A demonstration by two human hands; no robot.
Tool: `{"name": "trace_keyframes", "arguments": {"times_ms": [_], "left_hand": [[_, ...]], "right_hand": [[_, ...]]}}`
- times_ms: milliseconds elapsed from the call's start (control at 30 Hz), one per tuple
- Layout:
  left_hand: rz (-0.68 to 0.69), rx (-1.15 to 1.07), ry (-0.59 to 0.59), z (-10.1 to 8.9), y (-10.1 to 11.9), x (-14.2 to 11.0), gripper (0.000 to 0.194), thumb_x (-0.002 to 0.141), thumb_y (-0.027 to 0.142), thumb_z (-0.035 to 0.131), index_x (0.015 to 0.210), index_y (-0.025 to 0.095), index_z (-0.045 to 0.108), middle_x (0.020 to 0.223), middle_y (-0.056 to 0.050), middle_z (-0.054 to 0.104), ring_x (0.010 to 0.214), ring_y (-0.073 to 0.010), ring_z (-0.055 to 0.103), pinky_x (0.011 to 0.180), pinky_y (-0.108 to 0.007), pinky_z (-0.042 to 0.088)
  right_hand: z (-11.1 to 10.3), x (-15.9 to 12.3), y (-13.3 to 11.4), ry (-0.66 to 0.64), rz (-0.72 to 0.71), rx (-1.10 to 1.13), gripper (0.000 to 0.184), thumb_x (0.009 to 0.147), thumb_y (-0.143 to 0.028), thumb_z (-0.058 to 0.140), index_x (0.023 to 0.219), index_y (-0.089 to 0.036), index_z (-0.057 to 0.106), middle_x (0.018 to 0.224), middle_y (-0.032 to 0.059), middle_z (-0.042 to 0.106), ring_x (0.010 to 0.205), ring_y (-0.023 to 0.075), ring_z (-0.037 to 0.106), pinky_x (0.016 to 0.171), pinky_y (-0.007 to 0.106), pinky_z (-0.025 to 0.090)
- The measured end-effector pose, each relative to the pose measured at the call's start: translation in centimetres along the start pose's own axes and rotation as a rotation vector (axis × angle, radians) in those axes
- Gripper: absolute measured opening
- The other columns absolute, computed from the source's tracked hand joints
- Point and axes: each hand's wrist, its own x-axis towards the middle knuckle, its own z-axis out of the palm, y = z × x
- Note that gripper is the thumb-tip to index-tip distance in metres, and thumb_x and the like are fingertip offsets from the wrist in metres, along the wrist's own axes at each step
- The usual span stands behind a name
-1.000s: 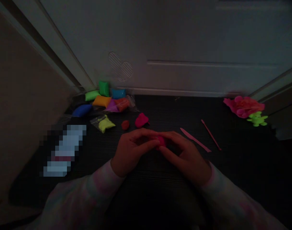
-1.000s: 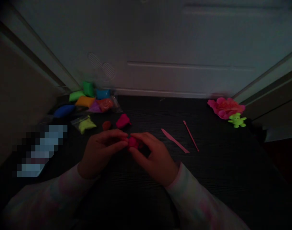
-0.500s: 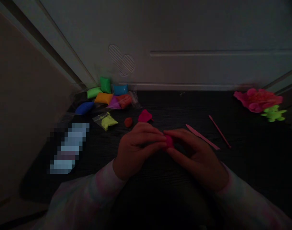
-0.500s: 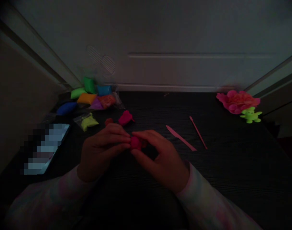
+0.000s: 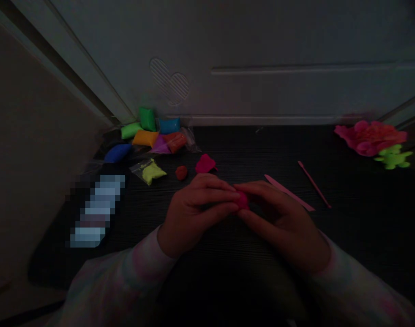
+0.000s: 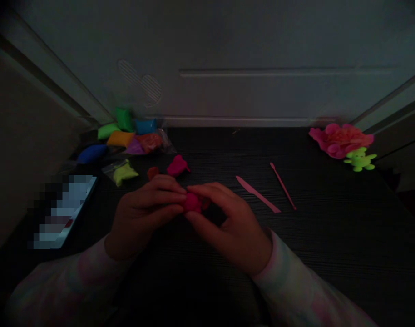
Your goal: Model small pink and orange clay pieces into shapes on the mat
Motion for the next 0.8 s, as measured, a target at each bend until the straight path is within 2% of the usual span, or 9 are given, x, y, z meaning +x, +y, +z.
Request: {"name": "trace_keyframes", "arguments": {"times_ms": [267, 800], "left_hand": [[-0.109, -0.062, -0.009, 0.00, -0.17, -0.08, 0.020, 0.069, 0.010, 0.058, 0.081, 0.024, 0.065, 0.085, 0.000, 0.061, 0.084, -0.0114, 0.054, 0.077, -0.023, 0.043], [-0.124, -0.053, 0.007, 0.19, -0.12, 0.06, 0.013, 0.067, 0.013, 0.060, 0.076, 0.021, 0.065, 0.084, -0.001, 0.062, 0.083, -0.0126, 0.055, 0.078, -0.026, 0.043]], "right_hand": [[-0.06, 0.04, 0.02, 0.000, 0.026, 0.012, 0.029, 0.073, -0.025, 0.055, 0.102, -0.024, 0.052, 0.094, 0.0022, 0.057, 0.087, 0.0150, 0.055, 0.074, 0.029, 0.047], [-0.08, 0.23, 0.32, -0.004, 0.048, 0.009, 0.029, 0.073, -0.025, 0.055, 0.102, -0.023, 0.052, 0.095, 0.0032, 0.057, 0.086, 0.0154, 0.055, 0.074, 0.030, 0.047]]}}
